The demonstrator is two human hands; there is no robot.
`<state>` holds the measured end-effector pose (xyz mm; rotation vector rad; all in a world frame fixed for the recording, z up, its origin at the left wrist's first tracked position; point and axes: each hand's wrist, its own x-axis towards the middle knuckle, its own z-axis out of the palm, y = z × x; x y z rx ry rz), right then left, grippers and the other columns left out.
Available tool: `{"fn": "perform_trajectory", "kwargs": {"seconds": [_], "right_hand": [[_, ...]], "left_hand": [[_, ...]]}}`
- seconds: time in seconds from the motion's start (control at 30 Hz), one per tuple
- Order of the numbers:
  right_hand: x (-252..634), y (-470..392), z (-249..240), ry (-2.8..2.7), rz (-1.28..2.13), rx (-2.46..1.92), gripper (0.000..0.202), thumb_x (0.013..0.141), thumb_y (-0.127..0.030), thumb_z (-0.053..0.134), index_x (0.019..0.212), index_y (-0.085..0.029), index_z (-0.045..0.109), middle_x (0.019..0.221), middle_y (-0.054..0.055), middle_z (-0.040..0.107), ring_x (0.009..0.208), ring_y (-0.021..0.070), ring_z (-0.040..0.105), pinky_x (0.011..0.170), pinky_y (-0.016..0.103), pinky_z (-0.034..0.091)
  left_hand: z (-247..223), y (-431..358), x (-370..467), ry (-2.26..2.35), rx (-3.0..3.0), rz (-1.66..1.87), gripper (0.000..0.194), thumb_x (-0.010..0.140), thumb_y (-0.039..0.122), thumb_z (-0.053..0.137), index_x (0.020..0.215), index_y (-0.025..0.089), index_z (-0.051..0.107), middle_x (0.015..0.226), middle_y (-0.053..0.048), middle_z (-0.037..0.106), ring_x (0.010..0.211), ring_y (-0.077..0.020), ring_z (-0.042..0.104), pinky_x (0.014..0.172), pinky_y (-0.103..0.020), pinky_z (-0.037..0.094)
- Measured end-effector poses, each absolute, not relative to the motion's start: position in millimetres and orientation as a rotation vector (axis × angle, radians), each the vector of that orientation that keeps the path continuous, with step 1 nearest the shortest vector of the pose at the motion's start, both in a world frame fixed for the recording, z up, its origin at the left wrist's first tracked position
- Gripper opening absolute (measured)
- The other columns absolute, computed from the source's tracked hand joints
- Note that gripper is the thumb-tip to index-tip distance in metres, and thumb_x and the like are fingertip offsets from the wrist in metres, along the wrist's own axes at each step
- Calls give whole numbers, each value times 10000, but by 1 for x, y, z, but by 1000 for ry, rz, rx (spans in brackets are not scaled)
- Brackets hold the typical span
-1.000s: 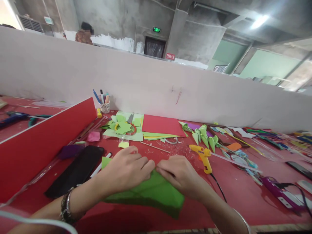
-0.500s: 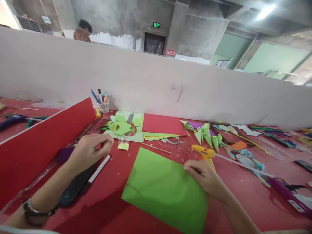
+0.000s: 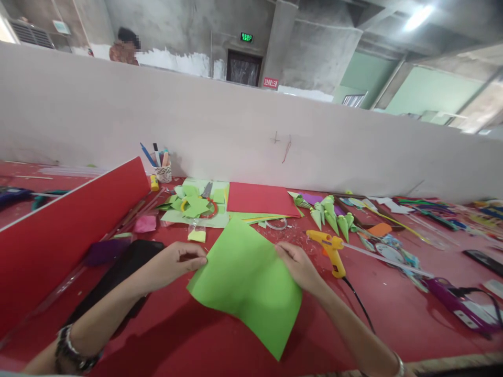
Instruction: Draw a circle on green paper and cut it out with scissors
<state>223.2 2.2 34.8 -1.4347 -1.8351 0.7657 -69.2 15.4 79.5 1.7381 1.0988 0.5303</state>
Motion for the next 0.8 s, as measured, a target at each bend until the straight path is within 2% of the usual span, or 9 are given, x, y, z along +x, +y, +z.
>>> {"fn": "perform_trajectory", "kwargs": {"seconds": [0.13, 0.27, 0.33, 0.4, 0.47, 0.67, 0.8], "right_hand": [[216, 0, 31, -2006, 667, -1430, 195, 856, -337, 416, 860, -176, 526, 743, 18, 540, 680, 158, 506, 646, 282, 419], [197, -16, 44, -1944, 486, -1334, 221, 830, -320, 475, 994, -173, 453, 957, 75, 517, 878, 185, 502, 800, 335, 423], [182, -29, 56, -1997, 569, -1211, 336, 794, -357, 530, 1046, -175, 404, 993, 78, 495, 906, 183, 497, 813, 325, 432], [167, -42, 69, -2105, 641, -1102, 615, 666, -438, 661, 1131, -185, 348, 1098, 91, 460, 967, 202, 488, 839, 336, 431], [155, -49, 77, -2165, 661, -1059, 753, 598, -465, 707, 1176, -196, 305, 1178, 102, 426, 1044, 227, 459, 876, 357, 416], [144, -47, 74, -2084, 840, -1070, 711, 682, -368, 663, 1227, -222, 230, 1200, 88, 442, 1056, 207, 482, 869, 362, 435], [144, -49, 73, -2051, 910, -983, 791, 646, -343, 704, 1260, -242, 214, 1268, 83, 397, 1120, 205, 445, 898, 343, 427]], "left_hand": [[78, 13, -65, 1097, 1602, 696, 303, 709, 423, 551, 565, 160, 510, 527, 55, 421, 518, -87, 377, 513, -184, 317], [79, 7, -56, 1135, 1547, 830, 337, 708, 454, 543, 556, 160, 477, 534, 56, 385, 517, -86, 348, 501, -184, 295], [80, 4, -49, 1156, 1544, 889, 354, 713, 461, 538, 544, 162, 449, 529, 62, 360, 503, -81, 326, 482, -180, 276], [81, 1, -41, 1157, 1540, 933, 354, 722, 461, 529, 552, 166, 435, 518, 70, 334, 483, -75, 298, 460, -175, 253], [83, -3, -32, 1130, 1534, 956, 338, 725, 450, 527, 565, 168, 432, 514, 73, 338, 474, -72, 292, 450, -173, 246], [87, -10, -14, 999, 1590, 889, 293, 682, 396, 563, 546, 166, 443, 497, 65, 390, 467, -72, 319, 436, -175, 249], [82, -12, -10, 994, 1556, 947, 300, 671, 391, 577, 533, 166, 432, 513, 53, 422, 492, -81, 363, 462, -186, 289]]}}
